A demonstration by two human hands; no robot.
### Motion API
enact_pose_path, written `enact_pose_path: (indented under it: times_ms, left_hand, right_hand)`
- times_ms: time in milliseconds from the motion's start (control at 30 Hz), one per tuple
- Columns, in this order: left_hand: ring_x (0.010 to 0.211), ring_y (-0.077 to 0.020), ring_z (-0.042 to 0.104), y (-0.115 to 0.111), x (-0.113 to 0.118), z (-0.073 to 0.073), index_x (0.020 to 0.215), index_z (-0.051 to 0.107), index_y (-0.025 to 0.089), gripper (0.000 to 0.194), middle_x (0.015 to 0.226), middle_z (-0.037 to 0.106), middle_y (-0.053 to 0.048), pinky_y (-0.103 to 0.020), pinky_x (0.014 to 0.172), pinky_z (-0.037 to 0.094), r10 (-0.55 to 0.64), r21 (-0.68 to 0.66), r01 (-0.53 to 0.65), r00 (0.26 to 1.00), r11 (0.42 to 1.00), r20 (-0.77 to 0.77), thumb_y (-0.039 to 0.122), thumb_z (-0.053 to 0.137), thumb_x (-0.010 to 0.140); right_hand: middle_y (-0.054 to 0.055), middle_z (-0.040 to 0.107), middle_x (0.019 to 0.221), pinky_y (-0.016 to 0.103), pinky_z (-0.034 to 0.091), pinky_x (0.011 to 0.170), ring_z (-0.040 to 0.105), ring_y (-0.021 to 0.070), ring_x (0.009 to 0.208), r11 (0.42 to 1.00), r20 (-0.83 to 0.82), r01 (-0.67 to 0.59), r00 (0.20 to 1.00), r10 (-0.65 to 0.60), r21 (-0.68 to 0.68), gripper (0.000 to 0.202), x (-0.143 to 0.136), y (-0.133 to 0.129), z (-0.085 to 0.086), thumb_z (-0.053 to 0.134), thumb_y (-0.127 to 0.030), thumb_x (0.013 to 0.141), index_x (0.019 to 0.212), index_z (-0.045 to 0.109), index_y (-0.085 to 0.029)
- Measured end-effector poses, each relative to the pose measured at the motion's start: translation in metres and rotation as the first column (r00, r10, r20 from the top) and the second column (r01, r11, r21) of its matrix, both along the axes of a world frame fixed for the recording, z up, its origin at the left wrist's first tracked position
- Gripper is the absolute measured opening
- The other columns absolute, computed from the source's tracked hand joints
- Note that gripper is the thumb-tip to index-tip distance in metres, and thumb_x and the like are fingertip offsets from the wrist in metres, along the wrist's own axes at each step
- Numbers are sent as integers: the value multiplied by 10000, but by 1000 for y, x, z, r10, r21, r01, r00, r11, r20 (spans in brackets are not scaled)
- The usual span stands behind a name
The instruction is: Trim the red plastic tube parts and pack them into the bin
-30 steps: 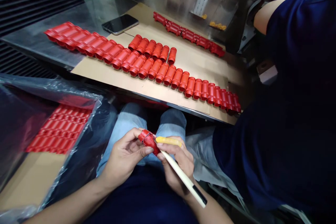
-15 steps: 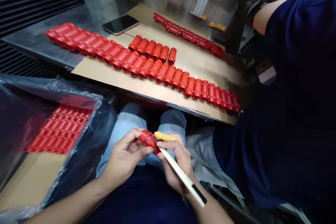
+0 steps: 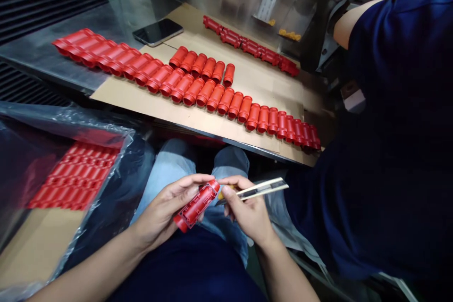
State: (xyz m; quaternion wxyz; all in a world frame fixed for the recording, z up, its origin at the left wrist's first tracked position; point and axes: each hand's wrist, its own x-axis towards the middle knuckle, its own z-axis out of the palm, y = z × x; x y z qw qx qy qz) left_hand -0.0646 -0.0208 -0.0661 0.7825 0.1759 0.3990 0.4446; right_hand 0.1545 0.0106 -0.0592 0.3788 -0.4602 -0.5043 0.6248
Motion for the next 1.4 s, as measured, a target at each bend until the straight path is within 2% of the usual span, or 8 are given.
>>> enact_pose_path:
  times_ms: [300,467,767,867,967,1133,1333,1400]
  left_hand:
    - [924,-222,767,-3,0,-8,1347,750,284,340,1214,783,-108,-278,818,629,135,250,-72,961,966,-242,357,778,1017]
    - [1203,-263,731,-6,-2,-17,1388,732,322,335,1409,676,-97,-297,967,624,183,528,45,910,848,-372,241,695,1065]
    - [1385,-267,598,-13,-3,-27,1466,698,336,463,1440,602,-109,-353,1158,517,319,698,214,773,684,-549,116,643,1063]
    - [1272,-269,680,-11,-4,-20,1388,759,347,369,1392,672,-98,-333,1055,582,273,597,89,829,797,-488,202,703,1053]
    - [914,-204,769,-3,-7,-8,1344,784,322,309,1227,766,-92,-262,787,630,128,247,-61,956,967,-265,351,745,1039]
    - [669,-158,704,9,-8,-3,1249,845,162,370,972,796,-126,-231,627,588,-9,-81,10,1000,997,19,364,853,939]
    - [820,-194,701,2,-8,-11,1299,842,123,787,1242,785,-214,-286,776,620,37,38,-40,996,998,78,755,835,830]
    - [855,-183,695,0,-8,-11,1263,850,159,683,1245,789,-178,-270,834,613,91,170,-79,994,982,-65,598,978,756]
  right_hand:
    - [-51,661,635,129,450,399,575,65,440,968,28,36,999,-30,-249,430,-17,-8,-2,847,-574,890,991,735,-172]
    - [-51,651,573,145,451,374,569,81,414,931,18,7,1000,-1,-365,439,-20,-3,3,898,-535,788,951,731,-163]
    - [-65,600,559,180,423,420,539,94,426,976,143,-35,988,66,-213,131,-27,-2,0,708,-300,831,796,617,-213]
    - [-49,602,628,183,417,479,532,88,498,999,245,-33,969,29,10,70,-20,-1,-6,686,-230,840,785,649,-206]
    - [-10,657,747,185,440,496,576,92,553,983,342,70,931,-125,169,90,-6,7,-7,699,-256,889,822,693,-197]
    - [-41,633,653,177,427,362,564,97,417,988,180,68,983,-41,-142,371,-1,14,3,744,-538,952,1057,741,-183]
    - [-53,639,617,147,384,311,536,78,361,944,62,-62,994,86,-324,473,-12,3,6,789,-647,914,923,676,-188]
    - [-58,627,606,161,421,337,552,88,379,970,89,-67,992,90,-232,395,-13,-3,4,746,-585,981,931,682,-198]
